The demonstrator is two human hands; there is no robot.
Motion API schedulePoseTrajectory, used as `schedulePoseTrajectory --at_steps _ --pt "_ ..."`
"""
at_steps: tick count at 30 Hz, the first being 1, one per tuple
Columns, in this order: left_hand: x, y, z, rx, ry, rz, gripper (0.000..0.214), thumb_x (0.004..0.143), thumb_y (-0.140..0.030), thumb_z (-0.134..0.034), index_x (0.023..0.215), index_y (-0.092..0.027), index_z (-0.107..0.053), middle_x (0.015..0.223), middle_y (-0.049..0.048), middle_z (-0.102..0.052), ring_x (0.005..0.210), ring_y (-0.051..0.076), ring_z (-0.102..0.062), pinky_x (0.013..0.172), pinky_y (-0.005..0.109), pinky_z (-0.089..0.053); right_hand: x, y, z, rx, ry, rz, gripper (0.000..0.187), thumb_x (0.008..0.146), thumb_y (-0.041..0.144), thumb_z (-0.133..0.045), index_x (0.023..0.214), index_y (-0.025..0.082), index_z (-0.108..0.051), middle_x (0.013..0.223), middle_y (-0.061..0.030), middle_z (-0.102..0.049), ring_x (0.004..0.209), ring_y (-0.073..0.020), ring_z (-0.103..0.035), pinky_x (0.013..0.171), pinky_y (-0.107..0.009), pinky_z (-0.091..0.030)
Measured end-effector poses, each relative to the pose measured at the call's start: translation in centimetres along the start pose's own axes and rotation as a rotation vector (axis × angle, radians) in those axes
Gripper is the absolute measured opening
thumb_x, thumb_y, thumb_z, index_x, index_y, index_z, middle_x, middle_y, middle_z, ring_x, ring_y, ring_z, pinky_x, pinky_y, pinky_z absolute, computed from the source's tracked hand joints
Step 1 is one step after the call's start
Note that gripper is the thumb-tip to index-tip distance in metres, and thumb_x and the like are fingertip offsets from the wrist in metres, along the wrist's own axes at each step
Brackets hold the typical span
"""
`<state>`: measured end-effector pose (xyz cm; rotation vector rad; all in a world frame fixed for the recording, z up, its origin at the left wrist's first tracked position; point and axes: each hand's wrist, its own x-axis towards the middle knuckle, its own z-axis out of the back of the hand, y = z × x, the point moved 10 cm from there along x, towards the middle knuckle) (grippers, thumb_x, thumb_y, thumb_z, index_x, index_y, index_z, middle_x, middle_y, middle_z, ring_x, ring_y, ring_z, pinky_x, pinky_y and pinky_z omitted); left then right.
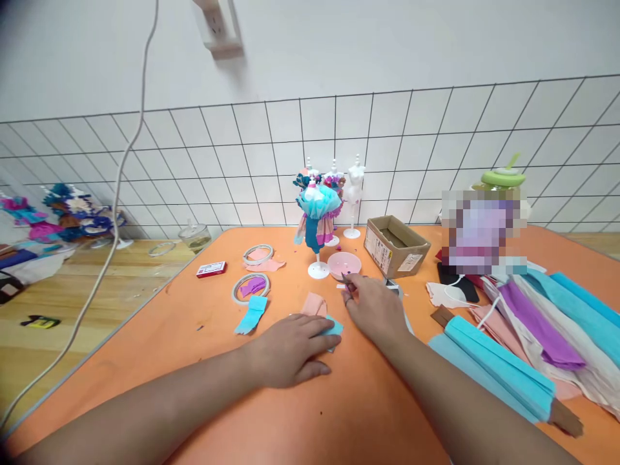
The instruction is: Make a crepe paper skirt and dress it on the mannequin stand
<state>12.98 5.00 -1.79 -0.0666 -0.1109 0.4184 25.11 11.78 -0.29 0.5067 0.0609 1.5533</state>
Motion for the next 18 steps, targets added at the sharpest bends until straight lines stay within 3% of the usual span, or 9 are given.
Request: schedulePoseTrajectory --at_steps 3,6,9,12,15,18 --pt "-0.4 2.0 0.0 -0.104 -0.036 0.061 0.038 0.091 -0.043 -0.043 0.121 -0.023 -0.053 0.119 0.0088 -0.06 0.107 0.024 -0.057 0.091 0.036 -0.044 -0.2 -1.4 0.9 -0.234 0.042 -0.075 0.024 0.087 0.034 -0.048 0.101 0.022 -0.063 0.09 -0.0107 -0.068 0.089 -0.0287 -0.06 0.058 -0.03 -0.035" --pt "-0.7 3.5 0.4 -0.195 -0.09 0.167 0.033 0.092 -0.035 -0.041 0.12 -0.023 -0.052 0.115 0.0073 -0.062 0.108 0.022 -0.057 0.089 0.035 -0.046 -0.7 -0.6 -0.4 -0.212 0.123 -0.012 0.025 0.088 0.036 -0.047 0.095 0.022 -0.065 0.082 -0.0104 -0.067 0.082 -0.027 -0.061 0.06 -0.031 -0.036" --pt "-0.9 4.9 0.7 -0.267 -0.183 0.266 0.044 0.087 -0.03 -0.05 0.131 -0.025 -0.042 0.121 0.0071 -0.06 0.11 0.022 -0.056 0.088 0.035 -0.047 -1.4 2.0 -2.5 0.075 0.198 0.119 0.024 0.085 0.041 -0.051 0.095 0.023 -0.064 0.082 -0.0058 -0.067 0.083 -0.024 -0.062 0.064 -0.03 -0.041" --pt "-0.8 5.3 0.7 -0.305 -0.241 0.246 0.052 0.083 -0.025 -0.057 0.133 -0.027 -0.041 0.128 0.0061 -0.056 0.115 0.021 -0.053 0.094 0.035 -0.045 -1.8 3.2 -4.4 0.552 0.314 0.103 0.025 0.083 0.039 -0.053 0.098 0.021 -0.06 0.09 -0.0045 -0.07 0.084 -0.02 -0.065 0.068 -0.03 -0.047" --pt "-0.3 4.9 0.1 -0.288 -0.19 0.176 0.03 0.088 -0.024 -0.05 0.116 -0.024 -0.058 0.117 0.0049 -0.064 0.11 0.02 -0.057 0.096 0.034 -0.043 -1.3 1.9 -5.0 0.869 0.342 -0.041 0.029 0.084 0.039 -0.054 0.103 0.018 -0.053 0.103 -0.0097 -0.069 0.092 -0.0204 -0.066 0.071 -0.031 -0.05" --pt "-0.2 4.6 0.1 -0.263 -0.157 0.155 0.027 0.088 -0.022 -0.045 0.106 -0.02 -0.065 0.11 0.0059 -0.068 0.106 0.021 -0.059 0.094 0.034 -0.043 -0.4 -0.3 -4.2 0.891 0.277 -0.091 0.035 0.081 0.041 -0.059 0.107 0.021 -0.047 0.116 -0.0122 -0.066 0.105 -0.023 -0.063 0.078 -0.034 -0.05"
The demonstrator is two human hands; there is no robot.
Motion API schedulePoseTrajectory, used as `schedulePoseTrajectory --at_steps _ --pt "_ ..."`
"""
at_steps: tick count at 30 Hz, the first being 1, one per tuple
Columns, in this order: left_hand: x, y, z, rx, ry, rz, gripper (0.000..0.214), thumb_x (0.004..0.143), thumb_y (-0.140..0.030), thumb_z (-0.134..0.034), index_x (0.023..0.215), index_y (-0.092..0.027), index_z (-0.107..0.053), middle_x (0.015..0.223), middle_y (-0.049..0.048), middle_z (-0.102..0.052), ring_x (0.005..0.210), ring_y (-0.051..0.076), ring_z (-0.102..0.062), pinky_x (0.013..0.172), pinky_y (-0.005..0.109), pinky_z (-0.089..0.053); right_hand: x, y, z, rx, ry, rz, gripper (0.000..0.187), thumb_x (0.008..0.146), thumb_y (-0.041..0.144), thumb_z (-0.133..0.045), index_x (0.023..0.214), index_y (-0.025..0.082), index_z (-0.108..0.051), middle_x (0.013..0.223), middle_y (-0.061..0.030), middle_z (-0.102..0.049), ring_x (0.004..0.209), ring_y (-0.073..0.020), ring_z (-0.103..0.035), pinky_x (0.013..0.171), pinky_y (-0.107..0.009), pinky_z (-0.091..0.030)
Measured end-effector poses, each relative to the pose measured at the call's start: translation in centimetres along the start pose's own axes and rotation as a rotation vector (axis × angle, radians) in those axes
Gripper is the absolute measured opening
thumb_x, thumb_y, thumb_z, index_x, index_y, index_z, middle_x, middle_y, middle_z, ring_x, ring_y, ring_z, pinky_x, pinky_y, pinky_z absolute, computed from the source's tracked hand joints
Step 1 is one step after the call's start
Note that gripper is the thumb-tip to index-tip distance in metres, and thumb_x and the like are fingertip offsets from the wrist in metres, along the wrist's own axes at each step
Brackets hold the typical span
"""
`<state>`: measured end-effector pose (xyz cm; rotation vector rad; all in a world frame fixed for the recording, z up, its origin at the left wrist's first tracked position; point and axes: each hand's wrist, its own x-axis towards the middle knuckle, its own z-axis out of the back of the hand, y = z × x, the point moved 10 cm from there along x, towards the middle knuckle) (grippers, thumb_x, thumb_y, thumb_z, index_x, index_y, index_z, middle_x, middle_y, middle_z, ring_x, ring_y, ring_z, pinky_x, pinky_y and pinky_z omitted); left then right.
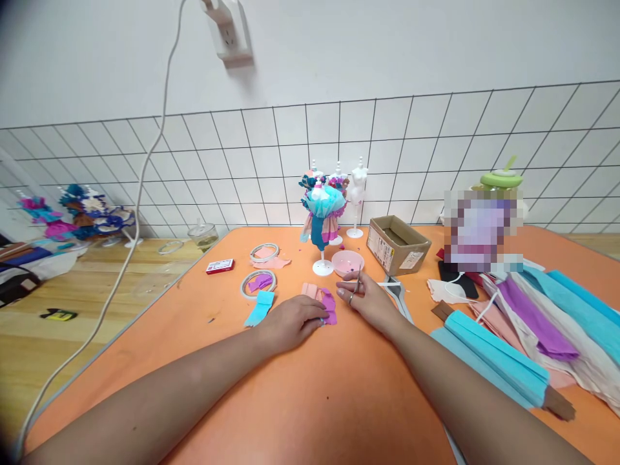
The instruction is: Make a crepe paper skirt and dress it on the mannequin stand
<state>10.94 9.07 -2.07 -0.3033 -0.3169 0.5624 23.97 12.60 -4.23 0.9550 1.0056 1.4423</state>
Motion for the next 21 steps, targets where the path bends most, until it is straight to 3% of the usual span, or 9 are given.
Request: schedulePoseTrajectory --at_steps 2,4,7,9,13,18,21 --pt "-0.2 -0.2 0.6 -0.01 -0.029 0.027 0.031 0.085 -0.02 -0.048 0.111 -0.019 -0.063 0.11 0.007 -0.067 0.105 0.021 -0.058 0.092 0.033 -0.043 0.0 0.1 1.2 -0.144 -0.048 0.03 0.038 0.079 0.04 -0.063 0.108 0.023 -0.045 0.114 -0.0105 -0.067 0.107 -0.0238 -0.062 0.082 -0.036 -0.048" --pt "-0.4 0.0 1.2 -0.046 -0.068 0.098 0.038 0.082 -0.023 -0.05 0.119 -0.021 -0.059 0.111 0.0066 -0.067 0.101 0.022 -0.059 0.087 0.033 -0.044 -0.3 0.6 1.5 -0.448 -0.089 0.044 0.045 0.078 0.038 -0.064 0.115 0.024 -0.045 0.107 -0.0087 -0.07 0.101 -0.0259 -0.064 0.078 -0.036 -0.047" --pt "-0.5 0.6 1.6 -0.118 -0.094 0.222 0.035 0.085 -0.043 -0.049 0.113 -0.026 -0.063 0.102 0.0042 -0.069 0.091 0.021 -0.059 0.074 0.03 -0.044 -1.2 2.2 -0.1 -0.981 -0.111 0.067 0.053 0.082 0.036 -0.057 0.131 0.023 -0.041 0.09 -0.0091 -0.072 0.087 -0.0297 -0.066 0.065 -0.033 -0.042" --pt "-0.3 1.0 1.4 -0.169 -0.098 0.276 0.041 0.086 -0.054 -0.043 0.099 -0.025 -0.069 0.089 0.0037 -0.07 0.082 0.02 -0.059 0.067 0.028 -0.041 -1.7 3.3 -1.9 -1.145 -0.087 0.088 0.058 0.084 0.033 -0.053 0.139 0.022 -0.035 0.083 -0.0093 -0.071 0.081 -0.0289 -0.066 0.06 -0.03 -0.038" --pt "0.2 2.1 0.6 -0.239 -0.108 0.351 0.049 0.091 -0.051 -0.032 0.084 -0.021 -0.07 0.072 0.0028 -0.066 0.066 0.016 -0.055 0.056 0.026 -0.035 -1.9 4.5 -4.1 -1.233 -0.068 0.095 0.064 0.085 0.027 -0.049 0.144 0.021 -0.028 0.082 -0.0093 -0.071 0.076 -0.0263 -0.066 0.055 -0.027 -0.033" --pt "0.3 2.1 0.7 -0.186 -0.142 0.329 0.047 0.092 -0.046 -0.035 0.068 -0.018 -0.063 0.066 0.0031 -0.063 0.061 0.015 -0.052 0.055 0.027 -0.031 -2.2 5.0 -5.0 -1.277 -0.061 0.097 0.062 0.086 0.023 -0.044 0.145 0.021 -0.027 0.077 -0.0101 -0.07 0.071 -0.0256 -0.065 0.053 -0.028 -0.031" --pt "0.2 2.7 0.8 -0.199 -0.178 0.378 0.047 0.091 -0.048 -0.035 0.065 -0.018 -0.06 0.066 0.0036 -0.063 0.063 0.015 -0.053 0.055 0.027 -0.031 -2.5 5.1 -5.1 -1.27 -0.068 0.085 0.068 0.085 0.021 -0.044 0.148 0.018 -0.018 0.075 -0.0099 -0.07 0.067 -0.0248 -0.065 0.053 -0.028 -0.032"
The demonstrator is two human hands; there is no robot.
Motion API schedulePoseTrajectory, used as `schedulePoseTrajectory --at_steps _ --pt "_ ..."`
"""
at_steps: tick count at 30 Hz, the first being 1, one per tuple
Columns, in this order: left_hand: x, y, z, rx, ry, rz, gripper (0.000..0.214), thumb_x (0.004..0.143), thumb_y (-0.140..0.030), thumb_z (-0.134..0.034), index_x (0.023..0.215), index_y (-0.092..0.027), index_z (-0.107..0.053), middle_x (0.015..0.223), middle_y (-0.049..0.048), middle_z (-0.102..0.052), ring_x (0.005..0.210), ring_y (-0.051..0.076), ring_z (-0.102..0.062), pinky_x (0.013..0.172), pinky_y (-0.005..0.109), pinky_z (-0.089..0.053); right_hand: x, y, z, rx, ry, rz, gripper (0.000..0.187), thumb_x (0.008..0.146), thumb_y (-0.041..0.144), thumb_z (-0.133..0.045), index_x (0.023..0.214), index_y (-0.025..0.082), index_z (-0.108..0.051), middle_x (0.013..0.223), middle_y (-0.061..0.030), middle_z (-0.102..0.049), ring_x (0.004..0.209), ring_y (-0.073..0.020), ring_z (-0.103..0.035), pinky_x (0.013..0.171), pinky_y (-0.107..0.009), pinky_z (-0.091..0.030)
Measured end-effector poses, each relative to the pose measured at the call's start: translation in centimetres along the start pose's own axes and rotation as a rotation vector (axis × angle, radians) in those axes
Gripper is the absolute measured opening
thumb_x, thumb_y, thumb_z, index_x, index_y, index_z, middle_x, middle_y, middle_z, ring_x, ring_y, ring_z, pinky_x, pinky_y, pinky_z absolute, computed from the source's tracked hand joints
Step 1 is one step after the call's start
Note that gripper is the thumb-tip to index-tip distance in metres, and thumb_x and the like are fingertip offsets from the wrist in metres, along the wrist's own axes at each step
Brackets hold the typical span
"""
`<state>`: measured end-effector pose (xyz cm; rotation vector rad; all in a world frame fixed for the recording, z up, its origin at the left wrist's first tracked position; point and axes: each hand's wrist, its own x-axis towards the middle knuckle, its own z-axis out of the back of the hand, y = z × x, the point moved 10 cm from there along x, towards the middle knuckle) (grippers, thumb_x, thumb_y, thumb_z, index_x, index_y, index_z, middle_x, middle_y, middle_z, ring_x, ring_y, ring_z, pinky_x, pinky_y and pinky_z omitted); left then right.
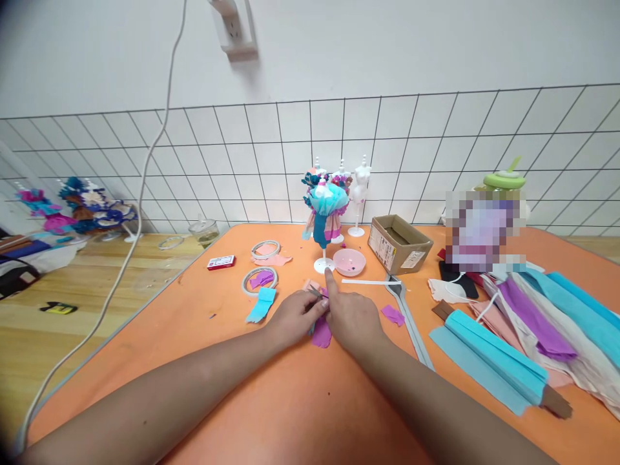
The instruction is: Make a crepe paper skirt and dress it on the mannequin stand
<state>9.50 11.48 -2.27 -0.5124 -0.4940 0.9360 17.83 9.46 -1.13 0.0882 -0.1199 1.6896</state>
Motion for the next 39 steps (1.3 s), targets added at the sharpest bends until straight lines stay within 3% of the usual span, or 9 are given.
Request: schedulePoseTrajectory --at_steps 5,12,17,23,28,33,35,38,39 --pt "0.4 1.3 -0.4 -0.048 -0.018 0.068 0.054 0.093 -0.049 -0.027 0.06 -0.018 -0.056 0.058 0.0024 -0.059 0.058 0.015 -0.051 0.054 0.026 -0.031 -0.1 0.7 0.3 0.032 -0.01 0.036 0.074 0.084 0.021 -0.047 0.149 0.02 -0.012 0.075 -0.0071 -0.07 0.066 -0.0244 -0.065 0.053 -0.027 -0.032" --pt "0.5 1.6 -0.3 -0.13 -0.066 0.05 0.049 0.093 -0.043 -0.028 0.056 -0.018 -0.048 0.059 0.0014 -0.055 0.057 0.013 -0.049 0.054 0.025 -0.032 -0.8 1.7 1.3 -0.061 -0.043 0.08 0.042 0.089 0.017 -0.044 0.131 0.019 -0.049 0.077 -0.0112 -0.07 0.072 -0.0254 -0.067 0.052 -0.028 -0.031" --pt "0.4 1.4 0.3 -0.177 -0.094 0.025 0.046 0.093 -0.041 -0.03 0.06 -0.017 -0.051 0.061 0.0017 -0.056 0.059 0.013 -0.049 0.057 0.025 -0.035 -0.7 0.8 1.4 0.278 -0.01 0.145 0.032 0.087 0.03 -0.053 0.118 0.025 -0.059 0.086 -0.0039 -0.073 0.076 -0.0211 -0.066 0.055 -0.025 -0.035" --pt "0.1 0.9 1.6 -0.286 -0.169 -0.021 0.042 0.091 -0.048 -0.036 0.069 -0.017 -0.054 0.065 0.0003 -0.055 0.064 0.013 -0.05 0.059 0.024 -0.038 -0.2 -1.3 2.5 0.459 -0.177 0.137 0.025 0.091 0.026 -0.046 0.103 0.027 -0.068 0.093 0.0011 -0.073 0.085 -0.0173 -0.066 0.066 -0.026 -0.041" --pt "-0.9 2.0 5.2 -0.381 -0.426 -0.026 0.042 0.094 -0.048 -0.026 0.069 -0.019 -0.043 0.067 -0.0001 -0.048 0.065 0.013 -0.046 0.062 0.025 -0.038 0.3 -3.6 1.8 0.477 -0.23 0.078 0.026 0.089 0.023 -0.048 0.104 0.028 -0.069 0.099 0.002 -0.073 0.09 -0.0176 -0.064 0.072 -0.026 -0.042" --pt "-2.3 1.5 9.4 -0.392 -0.611 -0.081 0.035 0.094 -0.042 -0.029 0.072 -0.019 -0.044 0.07 0.0002 -0.045 0.068 0.014 -0.044 0.065 0.026 -0.037 0.5 -1.7 0.4 0.294 -0.172 0.201 0.026 0.092 0.025 -0.047 0.106 0.03 -0.069 0.092 -0.0017 -0.072 0.089 -0.0201 -0.059 0.068 -0.028 -0.038" --pt "-2.1 -0.6 9.6 -0.311 -0.495 -0.163 0.031 0.089 -0.042 -0.045 0.068 -0.018 -0.048 0.066 -0.0003 -0.047 0.064 0.013 -0.044 0.063 0.026 -0.037 0.8 -0.7 -0.4 0.226 -0.139 0.23 0.026 0.091 0.02 -0.048 0.102 0.028 -0.069 0.087 -0.0037 -0.071 0.087 -0.0202 -0.058 0.066 -0.027 -0.036" --pt "-2.1 -4.0 5.0 -0.027 0.085 -0.336 0.023 0.08 -0.043 -0.059 0.077 -0.02 -0.062 0.073 0.0012 -0.059 0.072 0.015 -0.051 0.066 0.026 -0.039 1.3 -0.1 -1.0 0.205 -0.123 0.248 0.026 0.089 0.014 -0.048 0.102 0.025 -0.068 0.089 -0.0042 -0.069 0.088 -0.0194 -0.057 0.068 -0.027 -0.036" --pt "-2.6 -4.1 4.2 0.081 0.16 -0.35 0.025 0.075 -0.045 -0.066 0.085 -0.022 -0.065 0.079 0.0018 -0.062 0.077 0.017 -0.053 0.069 0.028 -0.039 1.3 -0.1 -0.9 0.211 -0.129 0.245 0.027 0.089 0.013 -0.047 0.105 0.024 -0.067 0.093 -0.0042 -0.069 0.09 -0.0192 -0.056 0.069 -0.027 -0.037"
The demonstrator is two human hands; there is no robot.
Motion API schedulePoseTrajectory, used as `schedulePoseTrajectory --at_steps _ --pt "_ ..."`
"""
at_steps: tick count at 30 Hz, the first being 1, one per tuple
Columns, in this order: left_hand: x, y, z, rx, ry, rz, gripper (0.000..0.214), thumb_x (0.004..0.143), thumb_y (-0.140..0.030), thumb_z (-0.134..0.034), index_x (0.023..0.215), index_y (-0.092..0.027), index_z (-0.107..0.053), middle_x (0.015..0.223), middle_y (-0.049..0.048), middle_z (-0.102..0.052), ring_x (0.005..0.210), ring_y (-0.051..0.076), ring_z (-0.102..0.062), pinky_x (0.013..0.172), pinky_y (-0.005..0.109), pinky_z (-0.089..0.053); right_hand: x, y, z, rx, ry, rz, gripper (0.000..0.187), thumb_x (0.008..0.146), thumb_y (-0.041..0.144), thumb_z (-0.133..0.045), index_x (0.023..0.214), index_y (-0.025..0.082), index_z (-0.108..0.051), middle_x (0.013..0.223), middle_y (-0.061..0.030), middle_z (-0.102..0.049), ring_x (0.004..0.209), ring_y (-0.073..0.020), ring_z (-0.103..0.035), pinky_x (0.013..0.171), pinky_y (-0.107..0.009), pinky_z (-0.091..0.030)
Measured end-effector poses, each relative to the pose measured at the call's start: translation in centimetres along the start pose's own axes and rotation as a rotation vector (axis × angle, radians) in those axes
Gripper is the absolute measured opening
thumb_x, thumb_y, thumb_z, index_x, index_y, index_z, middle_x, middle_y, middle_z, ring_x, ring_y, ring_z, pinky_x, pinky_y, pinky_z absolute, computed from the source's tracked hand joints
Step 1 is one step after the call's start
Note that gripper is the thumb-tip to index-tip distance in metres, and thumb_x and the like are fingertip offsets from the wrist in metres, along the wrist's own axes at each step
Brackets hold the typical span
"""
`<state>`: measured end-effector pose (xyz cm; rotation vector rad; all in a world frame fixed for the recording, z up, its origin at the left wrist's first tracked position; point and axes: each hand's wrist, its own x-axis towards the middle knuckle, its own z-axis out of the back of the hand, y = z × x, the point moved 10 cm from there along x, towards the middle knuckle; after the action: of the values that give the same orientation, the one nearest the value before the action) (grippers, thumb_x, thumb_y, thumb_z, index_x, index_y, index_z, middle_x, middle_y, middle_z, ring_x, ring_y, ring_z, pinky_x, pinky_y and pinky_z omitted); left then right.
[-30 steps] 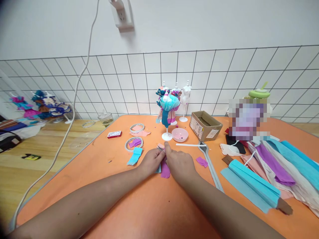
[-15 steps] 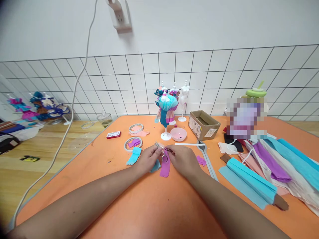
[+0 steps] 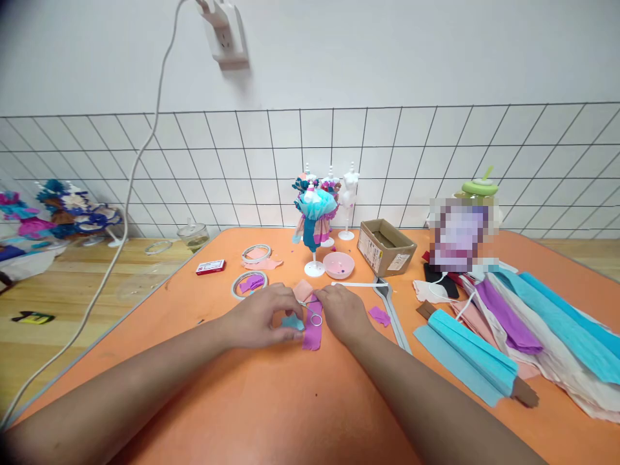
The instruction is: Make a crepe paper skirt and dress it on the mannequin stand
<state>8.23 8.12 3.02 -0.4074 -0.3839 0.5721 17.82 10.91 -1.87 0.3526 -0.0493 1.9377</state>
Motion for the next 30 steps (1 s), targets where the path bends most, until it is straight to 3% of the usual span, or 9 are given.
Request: schedulePoseTrajectory --at_steps 3,7,12,15,18,20,23,27,30 --pt "-1.4 1.6 -1.2 0.177 0.053 0.093 0.04 0.067 -0.046 -0.072 0.098 -0.022 -0.064 0.09 0.0047 -0.064 0.084 0.021 -0.054 0.071 0.031 -0.04 -0.4 0.3 1.0 0.028 -0.043 0.024 0.029 0.091 0.014 -0.043 0.108 0.022 -0.065 0.102 -0.0053 -0.066 0.094 -0.0191 -0.055 0.074 -0.029 -0.038" --pt "-2.8 4.1 -2.1 0.091 0.019 0.152 0.018 0.082 -0.035 -0.059 0.092 -0.022 -0.066 0.091 0.0043 -0.065 0.087 0.018 -0.057 0.077 0.029 -0.043 -1.6 2.9 1.4 0.061 -0.007 0.254 0.022 0.09 0.023 -0.047 0.094 0.023 -0.069 0.092 -0.0049 -0.064 0.087 -0.0195 -0.053 0.073 -0.031 -0.039" --pt "-2.9 6.2 -0.6 -0.016 -0.116 0.26 0.018 0.087 -0.029 -0.05 0.088 -0.022 -0.067 0.09 0.0035 -0.067 0.085 0.016 -0.06 0.074 0.028 -0.045 -1.1 1.5 0.4 0.019 0.003 0.226 0.028 0.091 0.021 -0.045 0.109 0.024 -0.066 0.097 -0.0054 -0.066 0.093 -0.0214 -0.054 0.079 -0.035 -0.041" --pt "-2.6 4.6 -0.2 0.053 -0.098 0.149 0.021 0.081 -0.038 -0.06 0.092 -0.022 -0.067 0.094 0.0042 -0.067 0.09 0.018 -0.058 0.08 0.031 -0.043 -0.6 0.4 0.7 0.032 -0.054 0.184 0.03 0.091 0.017 -0.044 0.113 0.023 -0.064 0.106 -0.0058 -0.066 0.098 -0.0217 -0.054 0.085 -0.036 -0.041" --pt "-2.7 2.4 -1.6 0.139 0.06 -0.024 0.028 0.074 -0.045 -0.067 0.092 -0.023 -0.068 0.094 0.0043 -0.067 0.09 0.02 -0.058 0.08 0.032 -0.042 -0.9 0.7 2.2 0.084 -0.129 0.174 0.027 0.091 0.018 -0.044 0.108 0.02 -0.065 0.103 -0.0064 -0.066 0.096 -0.0214 -0.054 0.085 -0.035 -0.041" --pt "-2.9 2.0 -2.3 0.171 0.111 -0.045 0.019 0.081 -0.038 -0.06 0.086 -0.022 -0.069 0.088 0.0039 -0.067 0.085 0.018 -0.058 0.076 0.031 -0.041 -1.6 2.1 2.6 0.144 -0.107 0.23 0.021 0.089 0.021 -0.048 0.099 0.02 -0.066 0.093 -0.0053 -0.067 0.089 -0.0206 -0.054 0.08 -0.034 -0.041" --pt "-2.7 2.1 -2.1 0.1 0.051 0.019 0.02 0.088 -0.03 -0.051 0.088 -0.021 -0.07 0.083 0.004 -0.068 0.08 0.016 -0.059 0.074 0.029 -0.041 -2.5 4.4 2.7 0.292 -0.035 0.309 0.016 0.083 0.033 -0.059 0.092 0.021 -0.064 0.088 -0.004 -0.065 0.086 -0.02 -0.053 0.075 -0.033 -0.041" --pt "-2.5 3.2 -1.4 -0.237 -0.11 0.183 0.022 0.085 -0.034 -0.056 0.086 -0.019 -0.072 0.083 0.0049 -0.069 0.078 0.015 -0.06 0.071 0.026 -0.044 -2.2 4.5 2.2 0.552 -0.007 0.151 0.033 0.073 0.038 -0.069 0.099 0.021 -0.059 0.097 -0.0047 -0.064 0.088 -0.0197 -0.056 0.072 -0.03 -0.043" --pt "-2.8 4.4 -1.6 -0.459 -0.171 0.323 0.022 0.08 -0.036 -0.062 0.078 -0.016 -0.073 0.079 0.0058 -0.069 0.074 0.015 -0.061 0.065 0.025 -0.045 -1.8 3.7 0.7 0.694 0.072 -0.014 0.015 0.076 0.027 -0.062 0.089 0.021 -0.058 0.084 -0.0009 -0.065 0.075 -0.016 -0.057 0.063 -0.025 -0.042"
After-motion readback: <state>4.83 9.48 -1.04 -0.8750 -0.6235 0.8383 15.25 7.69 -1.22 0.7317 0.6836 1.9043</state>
